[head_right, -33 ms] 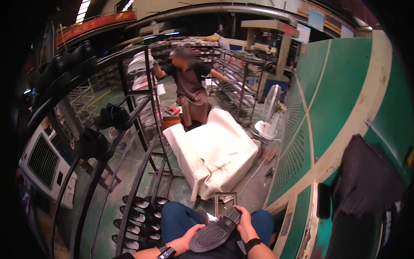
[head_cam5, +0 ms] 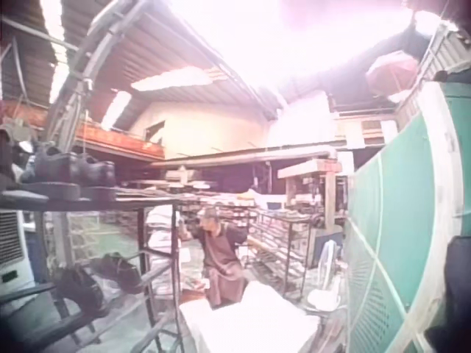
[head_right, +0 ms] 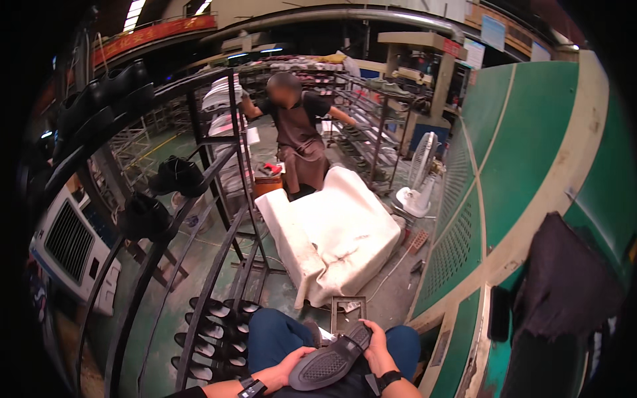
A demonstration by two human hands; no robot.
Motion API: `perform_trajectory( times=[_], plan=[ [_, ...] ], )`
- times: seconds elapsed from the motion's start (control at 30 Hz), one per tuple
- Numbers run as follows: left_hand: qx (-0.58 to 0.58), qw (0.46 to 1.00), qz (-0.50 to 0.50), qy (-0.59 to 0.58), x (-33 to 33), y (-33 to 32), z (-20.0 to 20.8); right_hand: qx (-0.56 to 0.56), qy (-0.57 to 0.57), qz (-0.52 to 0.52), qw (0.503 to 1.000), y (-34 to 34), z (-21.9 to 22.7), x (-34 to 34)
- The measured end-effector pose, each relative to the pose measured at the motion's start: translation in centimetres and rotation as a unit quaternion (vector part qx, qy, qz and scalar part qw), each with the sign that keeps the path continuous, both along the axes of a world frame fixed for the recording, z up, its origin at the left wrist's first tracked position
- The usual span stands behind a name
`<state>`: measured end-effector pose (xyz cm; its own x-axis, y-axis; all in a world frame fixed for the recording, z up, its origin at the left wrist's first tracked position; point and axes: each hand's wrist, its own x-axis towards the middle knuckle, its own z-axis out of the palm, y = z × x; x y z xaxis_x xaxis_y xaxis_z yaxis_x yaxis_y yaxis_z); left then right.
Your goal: Assembling shoe components by fitting uppers onto soles using lasts and a hand-held heating tool in a manufacturing setting.
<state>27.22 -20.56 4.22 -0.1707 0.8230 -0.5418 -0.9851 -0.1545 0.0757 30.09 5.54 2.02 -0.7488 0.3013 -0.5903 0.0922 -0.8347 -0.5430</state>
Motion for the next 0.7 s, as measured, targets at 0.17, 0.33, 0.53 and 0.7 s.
perform_trajectory(
  times=[0.17,0.33,0.53,0.7],
  plan=[
    [0.031,0.996,-0.063,0.050,1.0,-0.9,1.2,-0.051,0.057,0.041,0.996,-1.0,-1.5,0.7],
    [-0.225,0.920,-0.031,0.320,-3.5,4.6,1.9,0.197,0.049,0.219,0.954,0.1,1.2,-2.6],
    [-0.219,0.888,-0.027,0.403,-10.1,9.9,-1.0,0.261,0.165,0.266,0.913,0.1,-1.0,-2.7],
    [-0.161,0.947,-0.081,0.267,-8.1,12.9,-1.3,0.298,0.148,0.152,0.931,-1.2,-1.9,-2.6]
  ],
)
